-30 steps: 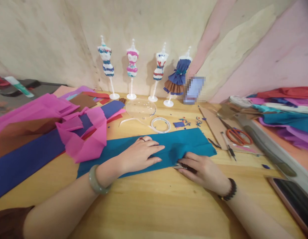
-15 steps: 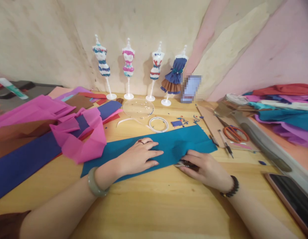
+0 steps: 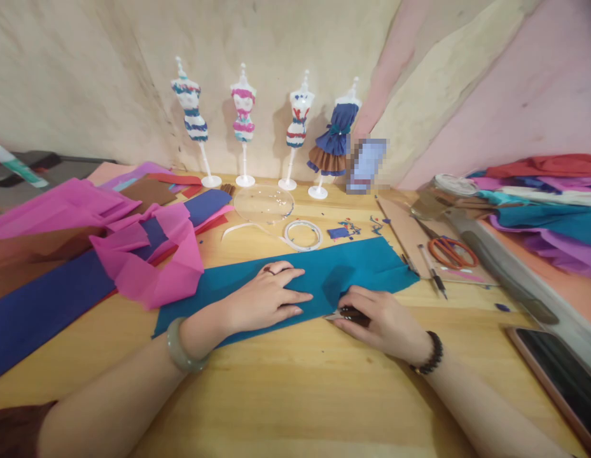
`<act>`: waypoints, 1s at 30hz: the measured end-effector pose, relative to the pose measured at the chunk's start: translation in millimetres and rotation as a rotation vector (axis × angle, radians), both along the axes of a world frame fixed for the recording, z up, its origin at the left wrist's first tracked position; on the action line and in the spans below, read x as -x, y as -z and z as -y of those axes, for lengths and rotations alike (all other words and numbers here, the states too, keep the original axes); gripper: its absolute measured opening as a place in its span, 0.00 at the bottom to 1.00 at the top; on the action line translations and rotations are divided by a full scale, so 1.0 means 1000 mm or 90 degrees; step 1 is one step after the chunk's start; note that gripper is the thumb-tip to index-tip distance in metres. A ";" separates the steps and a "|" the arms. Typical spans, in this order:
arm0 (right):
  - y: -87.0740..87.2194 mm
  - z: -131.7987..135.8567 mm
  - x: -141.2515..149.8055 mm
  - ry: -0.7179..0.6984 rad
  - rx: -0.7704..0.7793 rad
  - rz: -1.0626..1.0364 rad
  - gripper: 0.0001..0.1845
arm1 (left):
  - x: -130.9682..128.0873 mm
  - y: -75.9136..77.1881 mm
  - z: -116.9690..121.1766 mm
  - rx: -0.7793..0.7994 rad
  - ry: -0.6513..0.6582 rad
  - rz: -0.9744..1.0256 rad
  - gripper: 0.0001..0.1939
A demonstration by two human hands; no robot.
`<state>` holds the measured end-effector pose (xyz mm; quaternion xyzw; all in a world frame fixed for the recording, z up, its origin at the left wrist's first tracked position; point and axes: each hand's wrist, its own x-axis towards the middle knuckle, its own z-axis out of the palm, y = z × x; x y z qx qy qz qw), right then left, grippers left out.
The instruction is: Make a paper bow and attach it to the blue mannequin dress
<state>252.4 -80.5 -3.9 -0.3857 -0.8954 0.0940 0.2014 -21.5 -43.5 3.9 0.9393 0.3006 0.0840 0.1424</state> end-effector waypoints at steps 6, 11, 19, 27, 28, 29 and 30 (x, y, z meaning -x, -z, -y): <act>0.001 0.000 0.001 -0.008 0.016 -0.014 0.10 | -0.002 -0.005 0.000 0.001 -0.001 -0.022 0.17; 0.002 0.000 0.000 -0.015 0.037 -0.029 0.10 | -0.001 -0.006 0.000 0.018 -0.004 -0.027 0.18; 0.002 0.000 -0.001 -0.023 0.035 -0.041 0.10 | 0.001 -0.003 -0.002 0.020 0.009 -0.026 0.18; 0.002 0.001 -0.001 -0.020 0.053 -0.042 0.10 | 0.001 -0.005 -0.002 0.016 0.010 -0.022 0.17; 0.002 0.002 0.000 -0.021 0.054 -0.044 0.11 | 0.000 -0.005 -0.002 0.013 0.011 -0.019 0.17; 0.002 0.002 0.001 -0.021 0.053 -0.046 0.11 | 0.000 -0.005 -0.002 0.009 0.011 -0.015 0.17; 0.002 0.002 0.002 -0.023 0.053 -0.048 0.11 | 0.000 -0.004 -0.002 0.006 0.012 -0.011 0.17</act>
